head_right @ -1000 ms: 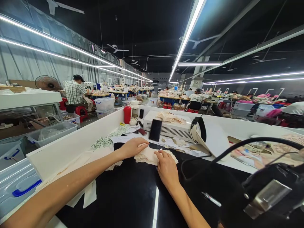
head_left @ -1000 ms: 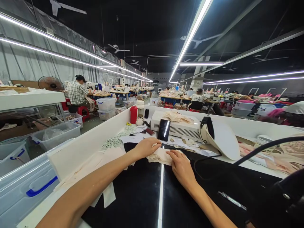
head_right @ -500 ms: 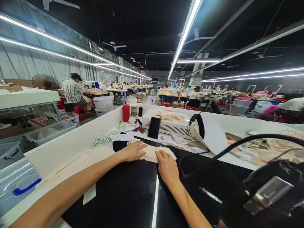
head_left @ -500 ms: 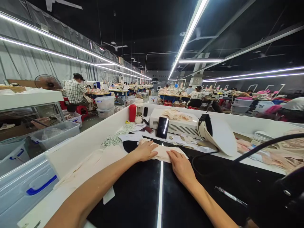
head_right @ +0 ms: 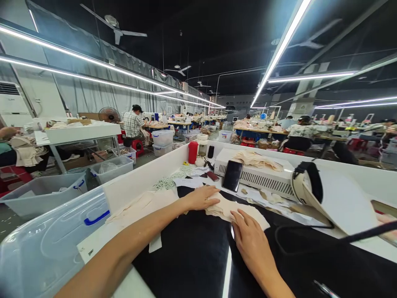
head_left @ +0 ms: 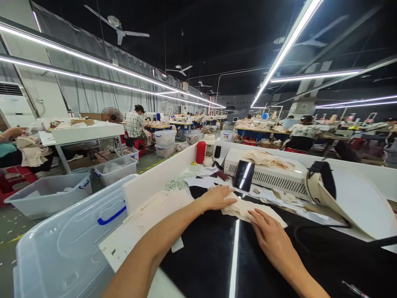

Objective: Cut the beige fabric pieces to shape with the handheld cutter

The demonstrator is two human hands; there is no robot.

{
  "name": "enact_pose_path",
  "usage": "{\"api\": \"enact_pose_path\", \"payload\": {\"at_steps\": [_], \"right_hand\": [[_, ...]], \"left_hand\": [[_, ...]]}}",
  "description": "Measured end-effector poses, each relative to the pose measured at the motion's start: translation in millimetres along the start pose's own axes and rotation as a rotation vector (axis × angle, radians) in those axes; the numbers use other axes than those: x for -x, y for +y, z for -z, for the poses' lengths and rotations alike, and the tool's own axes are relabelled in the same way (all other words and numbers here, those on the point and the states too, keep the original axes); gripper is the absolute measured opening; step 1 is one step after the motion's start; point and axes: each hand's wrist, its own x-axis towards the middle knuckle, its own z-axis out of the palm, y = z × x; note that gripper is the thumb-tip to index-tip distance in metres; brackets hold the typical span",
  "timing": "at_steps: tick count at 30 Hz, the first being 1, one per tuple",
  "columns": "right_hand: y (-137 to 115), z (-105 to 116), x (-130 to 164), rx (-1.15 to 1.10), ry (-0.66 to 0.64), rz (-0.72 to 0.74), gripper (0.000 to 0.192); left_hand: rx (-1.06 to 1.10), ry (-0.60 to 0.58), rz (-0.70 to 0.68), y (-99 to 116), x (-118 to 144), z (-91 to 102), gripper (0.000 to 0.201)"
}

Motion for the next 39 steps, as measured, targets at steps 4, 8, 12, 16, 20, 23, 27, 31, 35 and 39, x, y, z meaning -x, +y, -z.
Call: {"api": "enact_pose_path", "payload": {"at_steps": [4,8,12,16,20,23,27,31,35,39], "right_hand": [[-18.4,10.4,16.9,-0.069,0.002,0.065,0.043],[-39.1,17.4,39.3,-0.168,-0.023,0.096,0.04],[-59.9,19.8,58.6,-0.293,-0.09,0.086,0.036],[-76.5,30.2,67.6,-0.389,-0.184,0.105,0.035],[-87.8,46.3,69.9,-0.448,-0.216,0.131,0.03],[-92.7,54.5,71.1,-0.499,-0.185,0.123,0.029],[-98.5,57.4,70.9,-0.64,-0.236,0.024,0.027],[-112.5,56.0,66.8,-0.945,-0.335,-0.266,0.041],[-134.3,65.3,58.8,-1.408,-0.399,-0.744,0.075],[-150.7,85.6,52.8,-1.693,-0.481,-0.967,0.067]], "left_hand": [[0.021,0.09,0.044,-17.5,13.8,35.5,0.037],[-0.022,0.106,0.214,-47.5,45.3,77.4,0.034],[-0.092,0.086,0.45,-72.1,89.6,97.1,0.037],[-0.1,0.066,0.589,-81.2,121.9,90.0,0.037],[-0.056,0.126,0.617,-81.6,131.2,78.8,0.037],[0.003,0.18,0.589,-79.9,130.6,78.9,0.037],[0.145,0.204,0.495,-71.1,128.1,88.6,0.036],[0.366,0.174,0.391,-46.1,129.6,95.6,0.033],[0.614,0.07,0.286,-5.6,135.6,90.5,0.03],[0.789,-0.051,0.222,34.7,139.7,76.3,0.039]]}}
